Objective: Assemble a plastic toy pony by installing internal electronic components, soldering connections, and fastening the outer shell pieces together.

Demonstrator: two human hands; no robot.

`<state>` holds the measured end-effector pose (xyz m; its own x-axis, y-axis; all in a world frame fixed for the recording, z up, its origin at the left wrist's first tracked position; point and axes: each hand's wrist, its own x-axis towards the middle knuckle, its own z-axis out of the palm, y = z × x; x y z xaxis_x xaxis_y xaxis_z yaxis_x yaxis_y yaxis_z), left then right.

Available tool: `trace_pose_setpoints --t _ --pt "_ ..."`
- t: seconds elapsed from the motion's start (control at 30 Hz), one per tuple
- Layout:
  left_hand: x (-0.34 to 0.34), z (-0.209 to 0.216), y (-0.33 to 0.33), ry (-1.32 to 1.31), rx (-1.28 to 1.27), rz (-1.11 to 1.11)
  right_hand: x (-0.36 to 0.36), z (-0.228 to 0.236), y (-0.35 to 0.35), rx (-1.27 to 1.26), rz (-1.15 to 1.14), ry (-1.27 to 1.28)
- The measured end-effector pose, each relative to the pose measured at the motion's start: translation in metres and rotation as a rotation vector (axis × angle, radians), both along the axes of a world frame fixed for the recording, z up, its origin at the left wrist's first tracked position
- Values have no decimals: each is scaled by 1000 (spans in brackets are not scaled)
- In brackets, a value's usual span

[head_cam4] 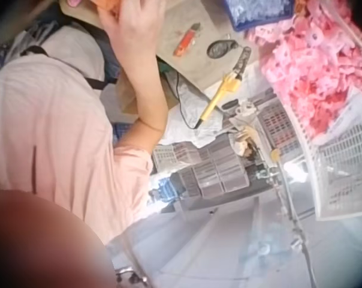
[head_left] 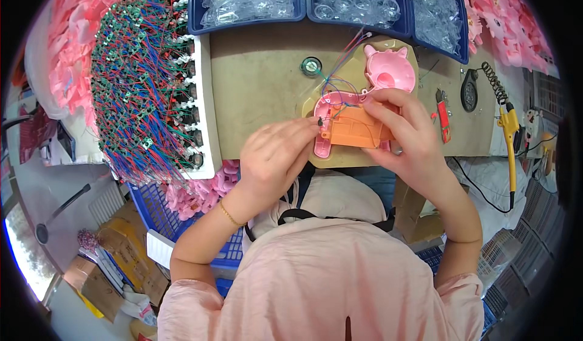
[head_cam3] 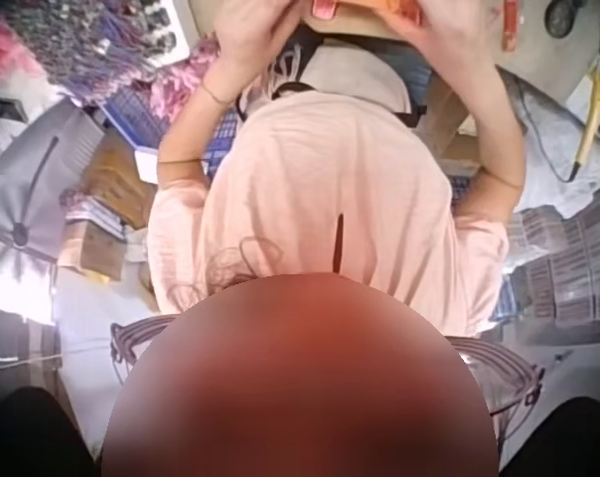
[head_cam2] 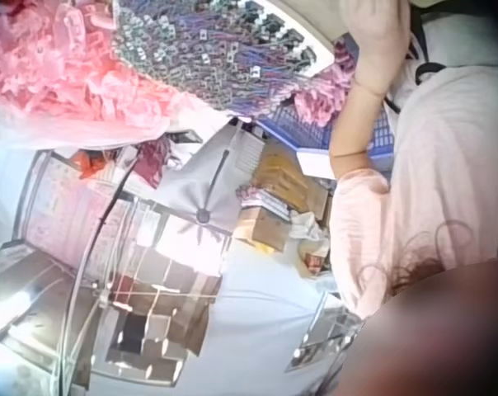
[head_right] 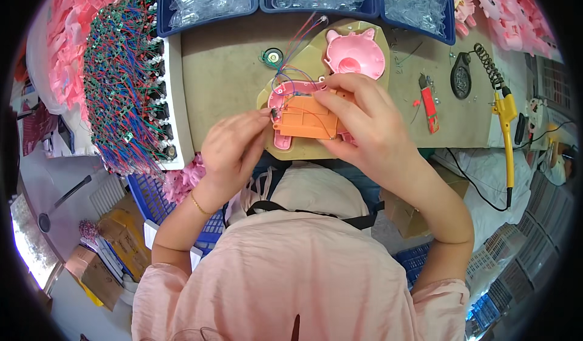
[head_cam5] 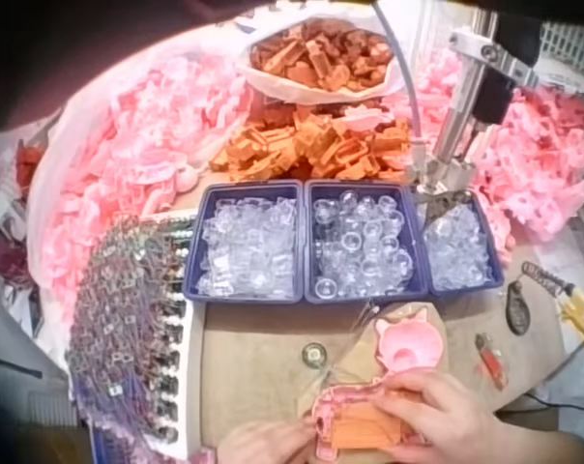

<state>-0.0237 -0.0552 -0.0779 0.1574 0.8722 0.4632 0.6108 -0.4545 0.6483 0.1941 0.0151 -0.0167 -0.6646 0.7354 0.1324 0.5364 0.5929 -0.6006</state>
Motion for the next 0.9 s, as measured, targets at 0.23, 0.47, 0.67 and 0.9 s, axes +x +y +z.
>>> trace_pose_setpoints --t 0.23,0.47,0.67,0.9 --pt "-1 2 -4 219 58 -117 -3 16 12 -86 71 -143" --pt "5 0 -12 317 10 -90 3 9 15 -45 128 -174" --pt "5 43 23 244 -55 -43 32 16 8 74 -186 -137" --pt "39 42 43 509 -26 -188 29 -6 -2 239 -120 -200"
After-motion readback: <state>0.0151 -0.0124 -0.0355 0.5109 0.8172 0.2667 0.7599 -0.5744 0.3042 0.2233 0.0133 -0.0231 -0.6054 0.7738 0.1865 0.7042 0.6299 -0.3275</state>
